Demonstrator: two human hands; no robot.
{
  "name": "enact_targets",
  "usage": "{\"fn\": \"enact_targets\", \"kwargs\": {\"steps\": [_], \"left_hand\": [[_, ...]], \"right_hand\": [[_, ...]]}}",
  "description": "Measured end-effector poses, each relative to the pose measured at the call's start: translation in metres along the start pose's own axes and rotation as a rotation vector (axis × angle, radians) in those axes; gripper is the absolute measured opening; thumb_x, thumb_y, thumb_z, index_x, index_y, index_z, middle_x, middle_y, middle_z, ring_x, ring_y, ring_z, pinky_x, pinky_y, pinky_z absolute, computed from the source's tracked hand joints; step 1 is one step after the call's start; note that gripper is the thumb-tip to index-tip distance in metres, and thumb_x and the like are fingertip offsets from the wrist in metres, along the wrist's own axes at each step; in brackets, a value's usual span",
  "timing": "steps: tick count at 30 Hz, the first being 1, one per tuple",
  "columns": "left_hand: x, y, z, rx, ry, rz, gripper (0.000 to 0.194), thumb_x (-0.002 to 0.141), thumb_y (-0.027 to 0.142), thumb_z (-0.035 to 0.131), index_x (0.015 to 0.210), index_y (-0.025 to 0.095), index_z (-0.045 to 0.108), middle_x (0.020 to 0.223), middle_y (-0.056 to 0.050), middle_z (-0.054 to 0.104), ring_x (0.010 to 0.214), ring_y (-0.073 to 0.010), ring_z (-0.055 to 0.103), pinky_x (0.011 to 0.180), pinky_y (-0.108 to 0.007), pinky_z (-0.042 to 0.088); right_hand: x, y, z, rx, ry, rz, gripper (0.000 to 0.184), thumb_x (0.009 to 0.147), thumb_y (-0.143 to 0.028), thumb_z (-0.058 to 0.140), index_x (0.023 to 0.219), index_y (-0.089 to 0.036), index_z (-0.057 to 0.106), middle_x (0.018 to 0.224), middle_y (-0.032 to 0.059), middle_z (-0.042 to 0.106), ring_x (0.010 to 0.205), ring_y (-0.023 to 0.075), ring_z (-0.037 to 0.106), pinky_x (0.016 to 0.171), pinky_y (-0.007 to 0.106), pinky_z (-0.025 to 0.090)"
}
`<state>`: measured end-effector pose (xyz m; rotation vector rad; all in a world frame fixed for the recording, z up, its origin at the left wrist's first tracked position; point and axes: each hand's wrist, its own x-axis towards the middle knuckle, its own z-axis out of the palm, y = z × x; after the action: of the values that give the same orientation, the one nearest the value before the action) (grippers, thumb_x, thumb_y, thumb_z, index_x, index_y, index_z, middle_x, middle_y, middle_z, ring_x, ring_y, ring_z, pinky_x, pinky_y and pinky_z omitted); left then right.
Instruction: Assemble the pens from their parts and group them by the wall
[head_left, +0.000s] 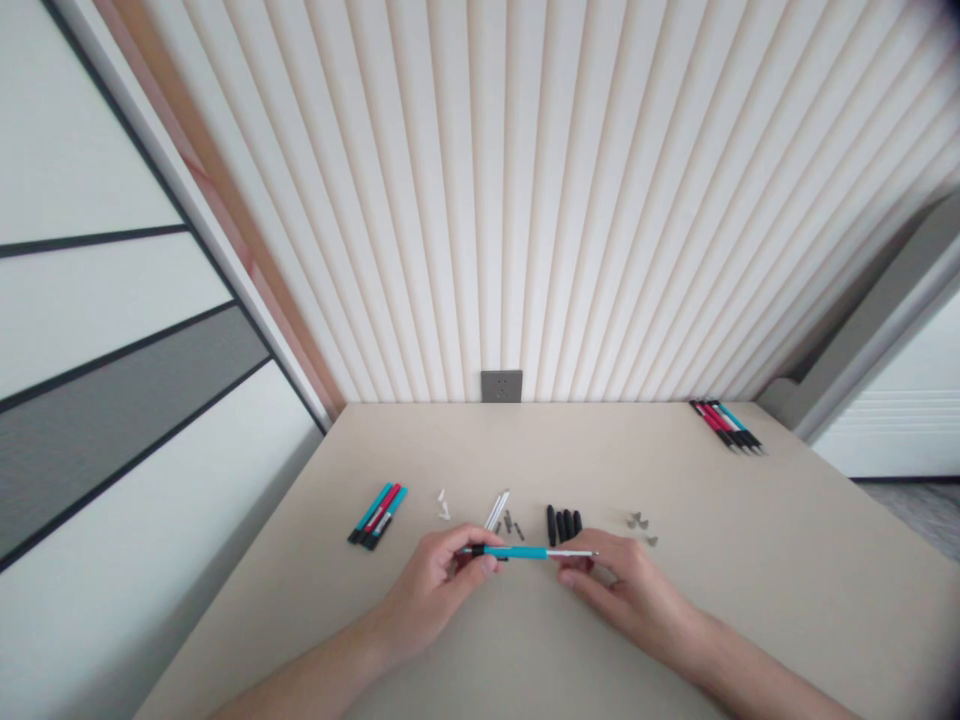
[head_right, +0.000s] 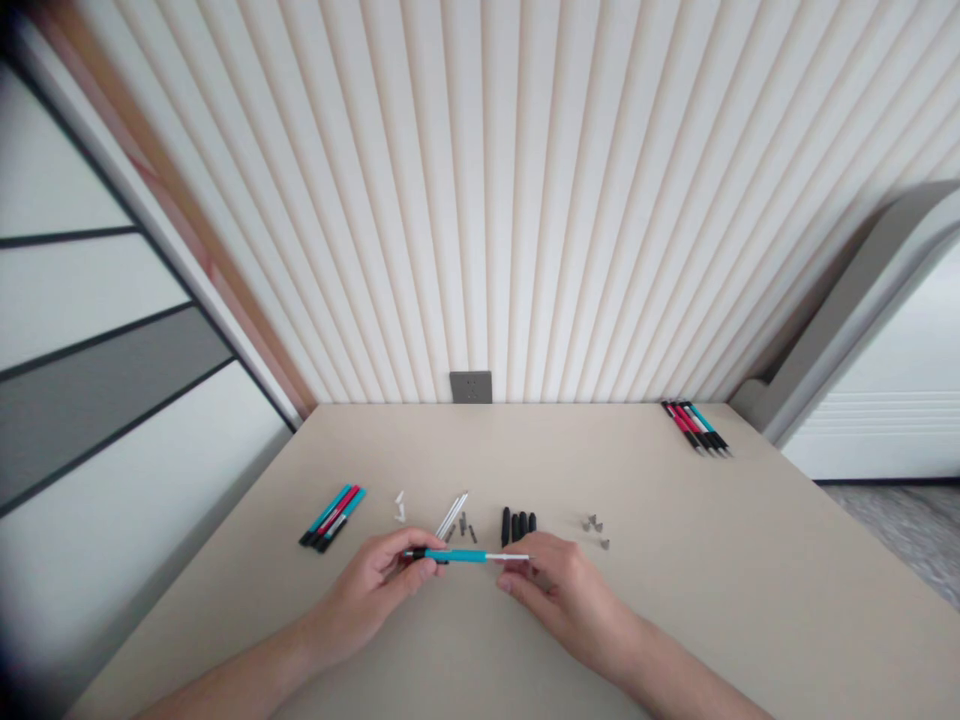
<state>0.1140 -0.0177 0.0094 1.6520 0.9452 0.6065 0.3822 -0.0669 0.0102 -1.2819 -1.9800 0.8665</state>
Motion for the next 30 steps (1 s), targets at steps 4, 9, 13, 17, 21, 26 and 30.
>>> {"fn": "enact_targets", "kwargs": {"steps": [4, 9, 13, 17, 21, 26, 30], "left_hand": [[0.001, -0.002, -0.002, -0.01, 0.038, -0.035, 0.033, 0.092, 0.042, 0.059, 0.109, 0.015, 0.065, 0.086, -0.004, 0.068, 0.071, -0.0136, 0.054, 0.063, -0.022, 0.043], [0.002, -0.004, -0.004, -0.011, 0.026, -0.03, 0.035, 0.093, 0.044, 0.056, 0.11, 0.015, 0.065, 0.083, -0.003, 0.066, 0.069, -0.0129, 0.05, 0.061, -0.022, 0.04], [0.003, -0.005, -0.003, 0.039, 0.019, 0.0, 0.036, 0.094, 0.046, 0.054, 0.105, 0.014, 0.067, 0.078, -0.003, 0.066, 0.065, -0.0123, 0.05, 0.058, -0.022, 0.038], [0.003, -0.008, -0.003, 0.064, 0.005, 0.034, 0.037, 0.095, 0.046, 0.052, 0.096, 0.013, 0.07, 0.071, -0.003, 0.067, 0.061, -0.0123, 0.05, 0.056, -0.022, 0.036], [0.003, -0.009, -0.003, 0.1, 0.009, 0.076, 0.042, 0.095, 0.048, 0.051, 0.087, 0.013, 0.072, 0.065, -0.003, 0.067, 0.056, -0.0119, 0.049, 0.054, -0.022, 0.032], [0.002, -0.009, -0.002, 0.101, 0.027, 0.057, 0.046, 0.093, 0.052, 0.051, 0.08, 0.013, 0.072, 0.058, -0.002, 0.065, 0.051, -0.0115, 0.046, 0.05, -0.023, 0.028], [0.002, -0.008, 0.0, -0.012, 0.048, -0.019, 0.05, 0.091, 0.057, 0.052, 0.071, 0.013, 0.065, 0.053, -0.001, 0.061, 0.05, -0.0114, 0.047, 0.052, -0.022, 0.032]], "right_hand": [[-0.001, 0.005, 0.0, 0.006, 0.035, 0.069, 0.022, 0.092, -0.035, 0.059, 0.107, -0.022, 0.069, 0.088, 0.0049, 0.07, 0.078, 0.0178, 0.063, 0.067, 0.025, 0.051], [0.0, 0.013, 0.001, -0.007, 0.138, 0.067, 0.018, 0.093, -0.033, 0.057, 0.099, -0.022, 0.07, 0.084, 0.0042, 0.07, 0.075, 0.0175, 0.062, 0.065, 0.025, 0.051], [0.0, 0.012, 0.002, -0.025, 0.119, 0.02, 0.018, 0.095, -0.03, 0.054, 0.094, -0.022, 0.069, 0.078, 0.0027, 0.068, 0.07, 0.0157, 0.061, 0.063, 0.024, 0.048], [-0.002, 0.007, 0.004, -0.051, 0.129, -0.042, 0.016, 0.096, -0.028, 0.054, 0.094, -0.021, 0.068, 0.078, 0.0027, 0.068, 0.069, 0.0147, 0.061, 0.063, 0.024, 0.047], [-0.003, 0.006, 0.005, -0.103, 0.159, -0.137, 0.014, 0.096, -0.024, 0.053, 0.093, -0.02, 0.066, 0.078, 0.0035, 0.068, 0.069, 0.0148, 0.062, 0.064, 0.025, 0.048], [-0.006, 0.006, 0.006, -0.14, 0.189, -0.302, 0.011, 0.097, -0.018, 0.053, 0.099, -0.02, 0.063, 0.084, 0.0046, 0.069, 0.074, 0.0152, 0.064, 0.068, 0.026, 0.049], [-0.009, 0.004, 0.008, -0.126, 0.21, -0.402, 0.011, 0.095, -0.014, 0.055, 0.102, -0.02, 0.061, 0.087, 0.005, 0.07, 0.077, 0.015, 0.064, 0.071, 0.026, 0.049]]}}
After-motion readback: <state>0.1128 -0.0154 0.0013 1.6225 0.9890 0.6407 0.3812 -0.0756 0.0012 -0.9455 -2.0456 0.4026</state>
